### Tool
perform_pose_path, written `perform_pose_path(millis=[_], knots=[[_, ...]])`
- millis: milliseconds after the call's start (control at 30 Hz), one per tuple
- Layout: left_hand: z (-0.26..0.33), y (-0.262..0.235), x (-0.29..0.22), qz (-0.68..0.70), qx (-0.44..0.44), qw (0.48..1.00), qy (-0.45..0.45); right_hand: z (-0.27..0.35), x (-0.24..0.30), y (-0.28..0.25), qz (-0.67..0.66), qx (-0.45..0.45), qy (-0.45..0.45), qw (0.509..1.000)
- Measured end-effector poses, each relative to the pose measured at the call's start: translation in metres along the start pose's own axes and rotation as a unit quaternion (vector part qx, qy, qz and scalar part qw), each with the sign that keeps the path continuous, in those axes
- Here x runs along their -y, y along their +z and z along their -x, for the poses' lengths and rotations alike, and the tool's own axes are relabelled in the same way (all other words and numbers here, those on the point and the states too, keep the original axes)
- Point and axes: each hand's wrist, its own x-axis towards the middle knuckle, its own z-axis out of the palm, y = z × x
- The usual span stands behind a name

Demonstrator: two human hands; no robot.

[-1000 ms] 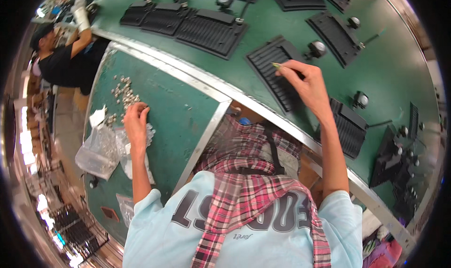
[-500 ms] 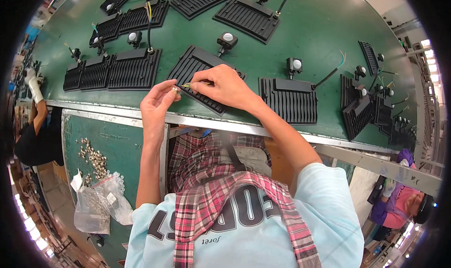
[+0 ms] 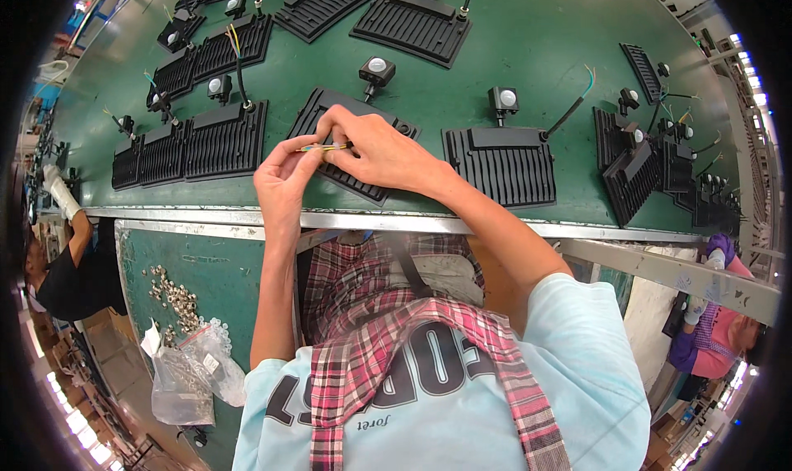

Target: The person assembles black plastic lighting fixtures by hand, connecting wires and sensors to light fixture housings on a production line table.

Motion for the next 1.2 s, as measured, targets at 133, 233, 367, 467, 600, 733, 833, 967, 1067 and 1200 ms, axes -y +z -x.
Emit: perform_pose_path(millis=[133,233,367,467,600,733,833,967,1067,1200], knots=[[-0.014,0.022,0.003,0.022,0.034,0.999,0.011,0.007,0.001,-0.010,-0.076,0.002,0.018,0.997],[-0.023,0.028,0.003,0.055,0.055,0.996,0.034,0.015,-0.003,-0.022,-0.059,-0.100,-0.097,0.989],[-0.033,0.027,0.008,-0.278,0.096,0.946,0.136,0.023,-0.013,-0.058,0.131,-0.165,-0.168,0.963],[-0.029,0.034,0.024,-0.420,0.156,0.865,0.225,0.035,0.000,-0.076,0.205,-0.105,-0.150,0.962],[-0.031,0.047,0.044,-0.514,0.166,0.797,0.270,0.039,0.005,-0.068,0.243,-0.178,-0.077,0.950],[-0.035,0.044,0.055,-0.574,0.140,0.756,0.281,0.037,-0.016,-0.078,0.025,-0.143,0.073,0.987],[-0.036,0.048,0.056,-0.584,0.132,0.752,0.276,0.045,-0.028,-0.075,0.033,-0.176,0.131,0.975],[-0.037,0.054,0.050,-0.566,0.117,0.763,0.290,0.031,-0.060,-0.060,0.076,-0.121,0.096,0.985],[-0.042,0.053,0.056,-0.592,0.074,0.749,0.286,0.032,-0.063,-0.039,0.190,-0.146,0.038,0.970],[-0.050,0.024,0.050,-0.640,-0.011,0.728,0.246,0.065,-0.027,-0.030,0.189,-0.266,-0.028,0.945]])
